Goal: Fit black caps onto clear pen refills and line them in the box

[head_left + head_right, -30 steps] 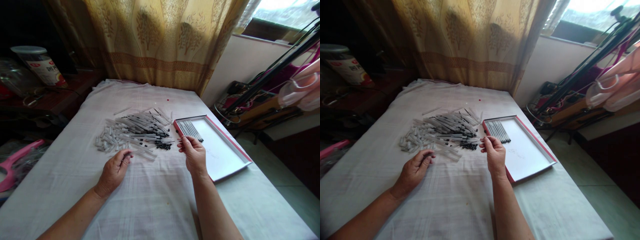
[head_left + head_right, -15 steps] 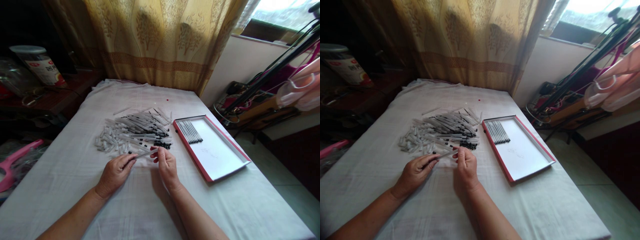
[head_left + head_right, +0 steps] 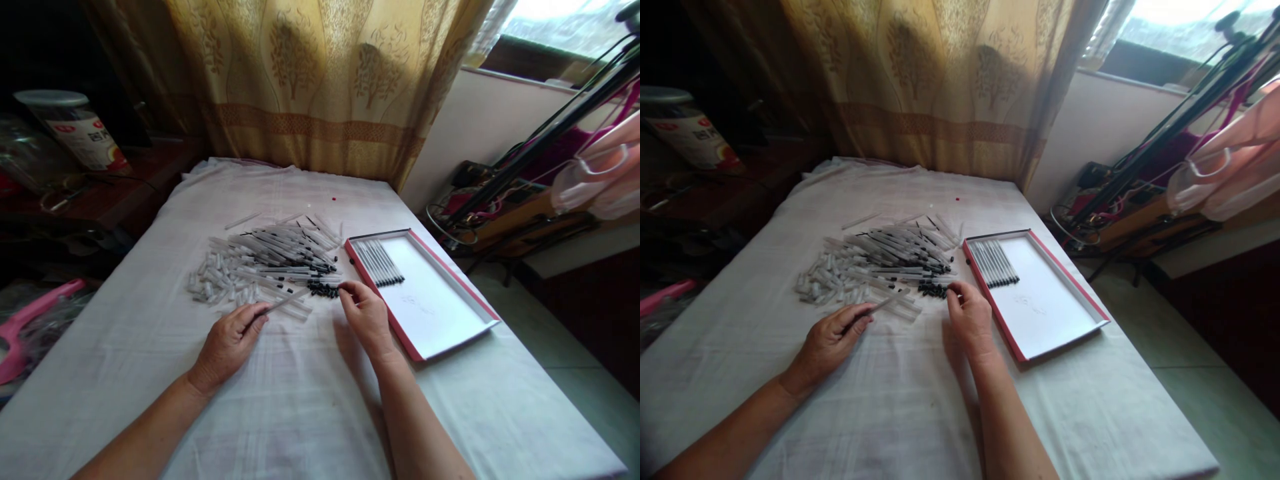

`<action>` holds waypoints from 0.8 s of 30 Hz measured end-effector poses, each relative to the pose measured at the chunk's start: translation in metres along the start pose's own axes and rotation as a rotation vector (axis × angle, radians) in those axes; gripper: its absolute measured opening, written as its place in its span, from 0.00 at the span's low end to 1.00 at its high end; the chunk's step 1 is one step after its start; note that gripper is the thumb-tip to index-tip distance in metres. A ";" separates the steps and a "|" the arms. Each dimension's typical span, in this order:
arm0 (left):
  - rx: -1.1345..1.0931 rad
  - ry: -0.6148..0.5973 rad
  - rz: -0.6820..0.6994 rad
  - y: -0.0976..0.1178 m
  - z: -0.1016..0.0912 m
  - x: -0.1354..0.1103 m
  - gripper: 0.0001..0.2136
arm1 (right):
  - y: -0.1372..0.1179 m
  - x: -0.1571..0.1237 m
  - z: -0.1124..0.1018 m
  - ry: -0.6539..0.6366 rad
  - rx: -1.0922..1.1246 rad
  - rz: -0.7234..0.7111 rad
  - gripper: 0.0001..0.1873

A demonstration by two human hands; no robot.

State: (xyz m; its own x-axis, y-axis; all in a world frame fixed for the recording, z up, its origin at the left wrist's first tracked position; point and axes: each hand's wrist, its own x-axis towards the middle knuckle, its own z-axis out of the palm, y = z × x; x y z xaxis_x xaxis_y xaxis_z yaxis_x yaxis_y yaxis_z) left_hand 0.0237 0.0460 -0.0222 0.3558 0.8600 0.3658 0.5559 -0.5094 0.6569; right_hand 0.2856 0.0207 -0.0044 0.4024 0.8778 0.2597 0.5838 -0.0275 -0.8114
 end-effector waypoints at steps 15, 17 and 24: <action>0.014 -0.041 0.017 0.000 -0.001 0.000 0.15 | 0.012 0.005 0.004 -0.104 -0.478 -0.051 0.10; 0.020 -0.033 0.035 0.000 -0.001 0.000 0.14 | 0.011 0.004 0.003 -0.052 -0.213 -0.023 0.08; 0.048 -0.023 0.081 -0.001 0.000 -0.001 0.14 | -0.018 -0.010 0.004 -0.232 0.691 0.342 0.11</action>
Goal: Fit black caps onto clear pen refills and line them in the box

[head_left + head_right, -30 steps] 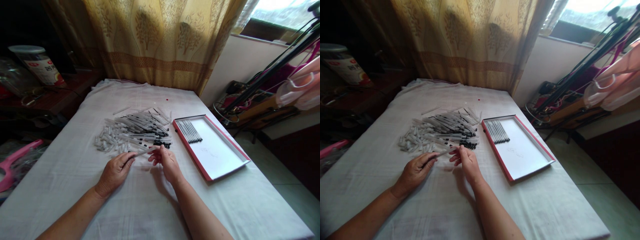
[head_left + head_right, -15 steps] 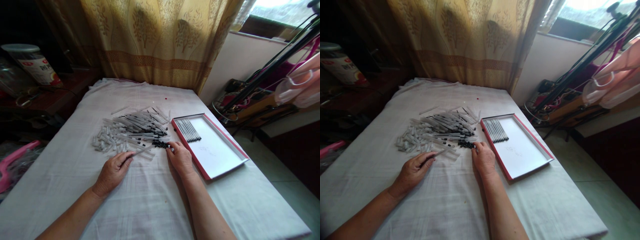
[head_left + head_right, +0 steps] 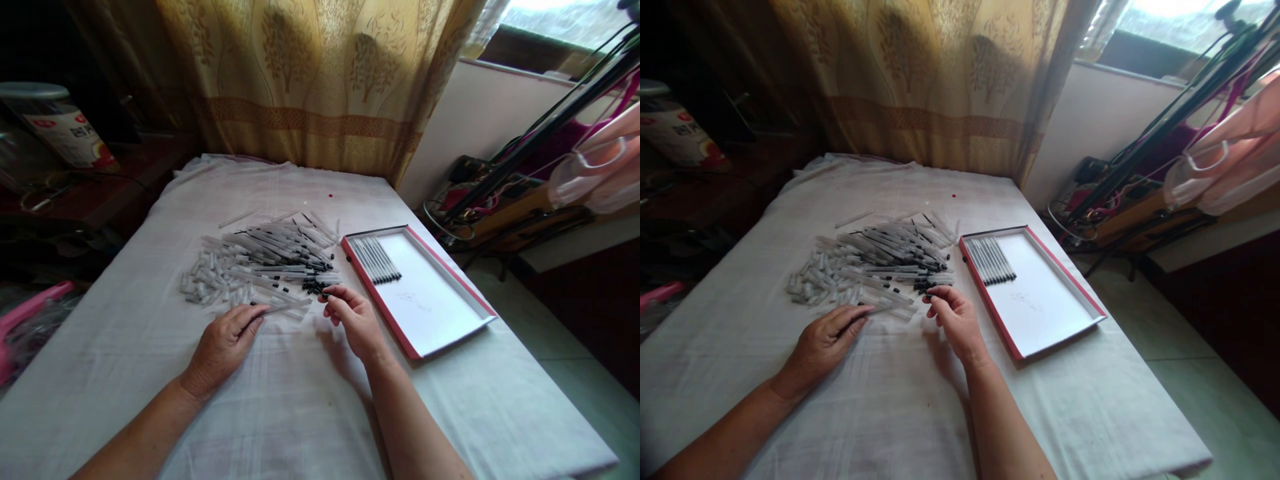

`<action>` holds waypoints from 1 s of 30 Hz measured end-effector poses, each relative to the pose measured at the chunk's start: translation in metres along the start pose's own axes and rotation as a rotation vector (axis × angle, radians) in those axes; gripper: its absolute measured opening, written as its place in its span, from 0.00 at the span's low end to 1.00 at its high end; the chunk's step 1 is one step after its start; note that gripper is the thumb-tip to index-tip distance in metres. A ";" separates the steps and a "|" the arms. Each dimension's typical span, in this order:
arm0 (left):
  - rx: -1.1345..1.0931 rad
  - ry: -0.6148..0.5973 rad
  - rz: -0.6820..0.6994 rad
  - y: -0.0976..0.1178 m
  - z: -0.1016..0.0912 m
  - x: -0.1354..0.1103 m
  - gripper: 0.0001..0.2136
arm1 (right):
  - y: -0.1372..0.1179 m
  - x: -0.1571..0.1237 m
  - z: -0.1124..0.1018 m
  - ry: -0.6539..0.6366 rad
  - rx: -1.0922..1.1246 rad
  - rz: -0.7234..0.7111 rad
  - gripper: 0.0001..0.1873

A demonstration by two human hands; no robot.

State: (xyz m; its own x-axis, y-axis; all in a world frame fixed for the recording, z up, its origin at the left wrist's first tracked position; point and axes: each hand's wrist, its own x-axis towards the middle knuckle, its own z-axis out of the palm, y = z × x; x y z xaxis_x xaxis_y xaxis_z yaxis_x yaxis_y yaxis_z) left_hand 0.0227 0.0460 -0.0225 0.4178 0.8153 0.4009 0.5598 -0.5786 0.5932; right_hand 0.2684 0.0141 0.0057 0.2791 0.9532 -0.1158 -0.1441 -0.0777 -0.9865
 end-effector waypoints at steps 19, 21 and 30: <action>0.050 0.006 0.081 0.002 0.000 0.000 0.12 | 0.005 -0.009 0.007 -0.083 -0.290 -0.318 0.09; 0.052 0.003 0.079 0.002 0.000 0.000 0.13 | 0.005 -0.009 0.006 -0.084 -0.306 -0.332 0.09; 0.034 0.009 0.063 -0.002 0.001 -0.002 0.13 | 0.004 -0.007 0.007 -0.079 -0.111 -0.189 0.09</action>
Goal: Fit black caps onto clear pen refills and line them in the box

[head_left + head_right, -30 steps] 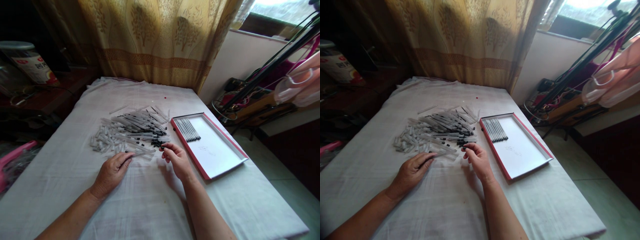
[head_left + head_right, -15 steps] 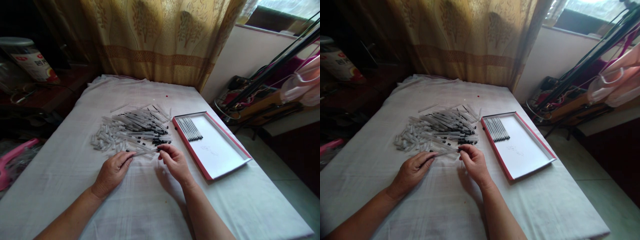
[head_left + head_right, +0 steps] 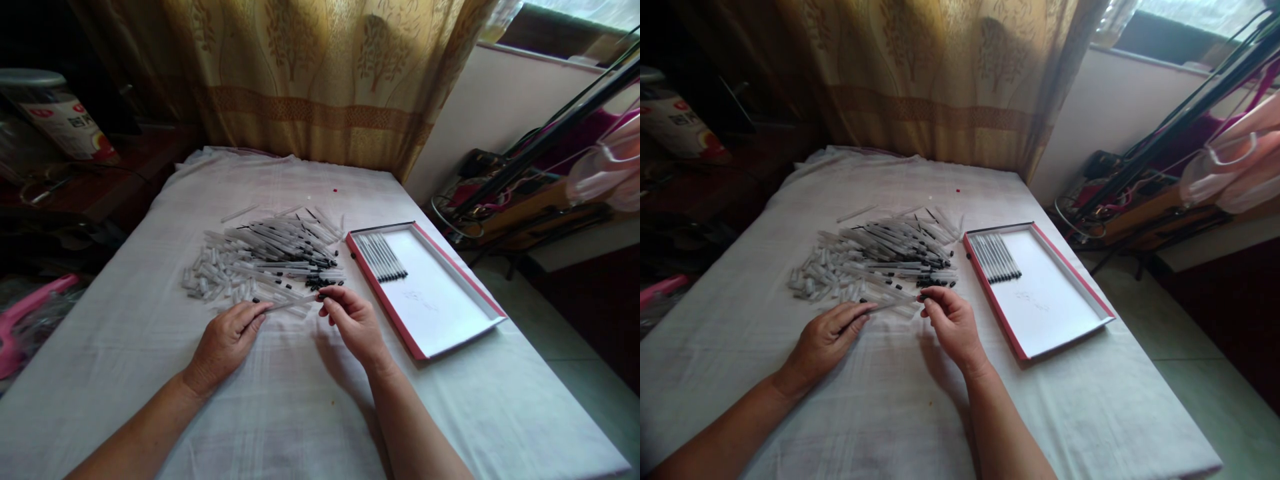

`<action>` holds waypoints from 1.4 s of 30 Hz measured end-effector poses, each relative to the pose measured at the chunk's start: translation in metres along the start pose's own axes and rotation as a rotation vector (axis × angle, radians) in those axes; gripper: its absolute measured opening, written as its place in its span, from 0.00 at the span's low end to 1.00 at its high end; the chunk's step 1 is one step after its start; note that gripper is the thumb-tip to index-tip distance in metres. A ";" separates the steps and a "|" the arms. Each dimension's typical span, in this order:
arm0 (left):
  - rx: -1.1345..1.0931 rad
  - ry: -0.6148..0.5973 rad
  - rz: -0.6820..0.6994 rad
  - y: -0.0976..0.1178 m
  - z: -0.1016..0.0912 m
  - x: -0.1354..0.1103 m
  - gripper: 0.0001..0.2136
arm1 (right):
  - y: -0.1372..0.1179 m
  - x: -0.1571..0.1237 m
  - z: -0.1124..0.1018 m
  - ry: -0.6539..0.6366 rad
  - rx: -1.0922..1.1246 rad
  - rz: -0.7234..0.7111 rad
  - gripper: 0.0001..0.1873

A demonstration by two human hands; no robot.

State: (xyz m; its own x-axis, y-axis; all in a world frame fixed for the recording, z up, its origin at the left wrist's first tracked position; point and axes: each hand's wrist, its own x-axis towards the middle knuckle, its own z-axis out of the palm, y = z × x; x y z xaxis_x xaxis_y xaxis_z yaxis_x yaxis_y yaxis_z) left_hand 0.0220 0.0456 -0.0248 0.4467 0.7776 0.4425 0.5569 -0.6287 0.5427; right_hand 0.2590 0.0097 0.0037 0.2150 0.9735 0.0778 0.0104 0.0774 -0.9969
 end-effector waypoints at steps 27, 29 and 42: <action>0.038 -0.040 0.023 0.002 -0.003 0.002 0.14 | 0.006 -0.002 -0.004 -0.043 -0.307 -0.235 0.09; 0.028 -0.042 0.017 0.003 -0.003 0.003 0.14 | 0.007 -0.002 -0.004 -0.046 -0.343 -0.245 0.09; 0.008 -0.038 0.019 0.002 -0.002 0.001 0.13 | 0.012 0.000 -0.006 -0.104 -0.699 -0.199 0.25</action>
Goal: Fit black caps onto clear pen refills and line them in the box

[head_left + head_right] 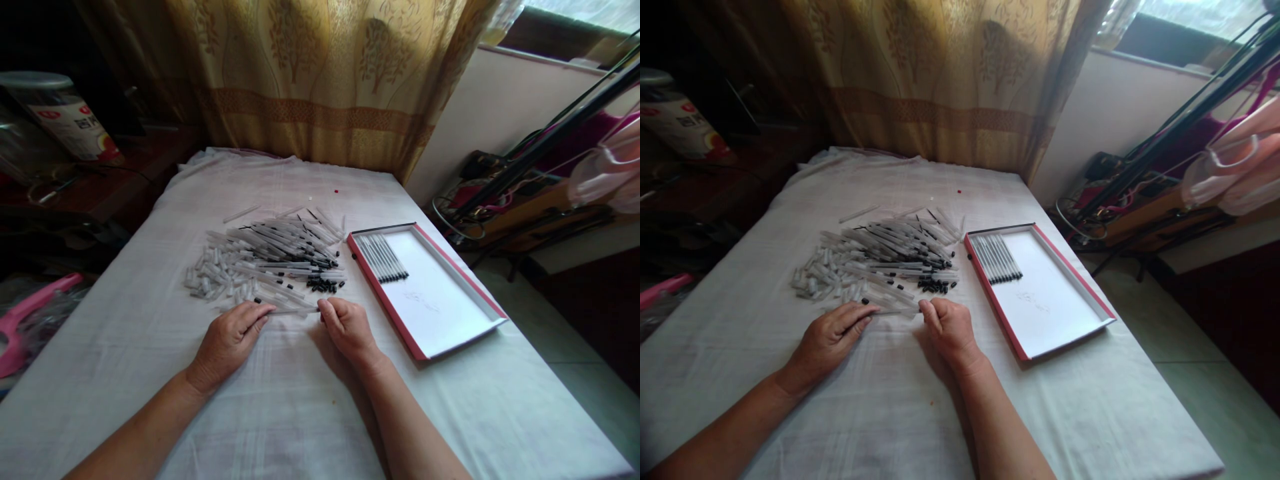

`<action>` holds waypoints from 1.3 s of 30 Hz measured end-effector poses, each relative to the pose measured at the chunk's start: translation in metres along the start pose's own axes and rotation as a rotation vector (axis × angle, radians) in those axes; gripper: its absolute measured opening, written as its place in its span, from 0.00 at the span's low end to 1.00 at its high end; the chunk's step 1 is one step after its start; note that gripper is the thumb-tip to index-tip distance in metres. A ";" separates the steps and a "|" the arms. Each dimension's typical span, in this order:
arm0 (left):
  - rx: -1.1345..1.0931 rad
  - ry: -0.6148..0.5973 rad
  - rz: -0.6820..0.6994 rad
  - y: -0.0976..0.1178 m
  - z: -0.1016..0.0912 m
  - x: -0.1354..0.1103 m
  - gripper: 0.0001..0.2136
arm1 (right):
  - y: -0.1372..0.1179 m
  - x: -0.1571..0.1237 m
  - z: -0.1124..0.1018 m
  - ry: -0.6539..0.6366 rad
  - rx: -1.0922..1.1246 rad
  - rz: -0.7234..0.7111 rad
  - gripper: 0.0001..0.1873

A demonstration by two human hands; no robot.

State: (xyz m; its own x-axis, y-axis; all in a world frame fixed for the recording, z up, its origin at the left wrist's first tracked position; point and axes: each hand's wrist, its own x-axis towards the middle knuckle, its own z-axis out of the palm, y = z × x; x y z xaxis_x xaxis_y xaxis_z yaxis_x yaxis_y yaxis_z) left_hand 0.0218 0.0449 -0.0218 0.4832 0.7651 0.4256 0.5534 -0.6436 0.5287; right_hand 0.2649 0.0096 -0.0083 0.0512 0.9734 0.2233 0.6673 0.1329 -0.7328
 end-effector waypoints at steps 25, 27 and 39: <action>-0.009 -0.009 -0.053 -0.001 0.000 0.001 0.13 | 0.002 -0.002 -0.002 -0.026 0.332 0.067 0.09; -0.004 -0.004 -0.045 0.000 0.000 0.002 0.13 | 0.004 -0.002 -0.002 -0.031 0.329 0.063 0.09; -0.052 -0.027 -0.179 0.004 -0.004 0.004 0.17 | -0.004 -0.001 0.003 0.049 0.556 0.134 0.07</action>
State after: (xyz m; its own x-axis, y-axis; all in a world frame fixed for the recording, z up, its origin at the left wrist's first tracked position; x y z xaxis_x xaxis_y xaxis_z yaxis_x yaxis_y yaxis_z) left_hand 0.0230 0.0458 -0.0152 0.3991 0.8658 0.3017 0.5967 -0.4951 0.6315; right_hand 0.2594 0.0087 -0.0074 0.1516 0.9805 0.1252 0.1620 0.1004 -0.9817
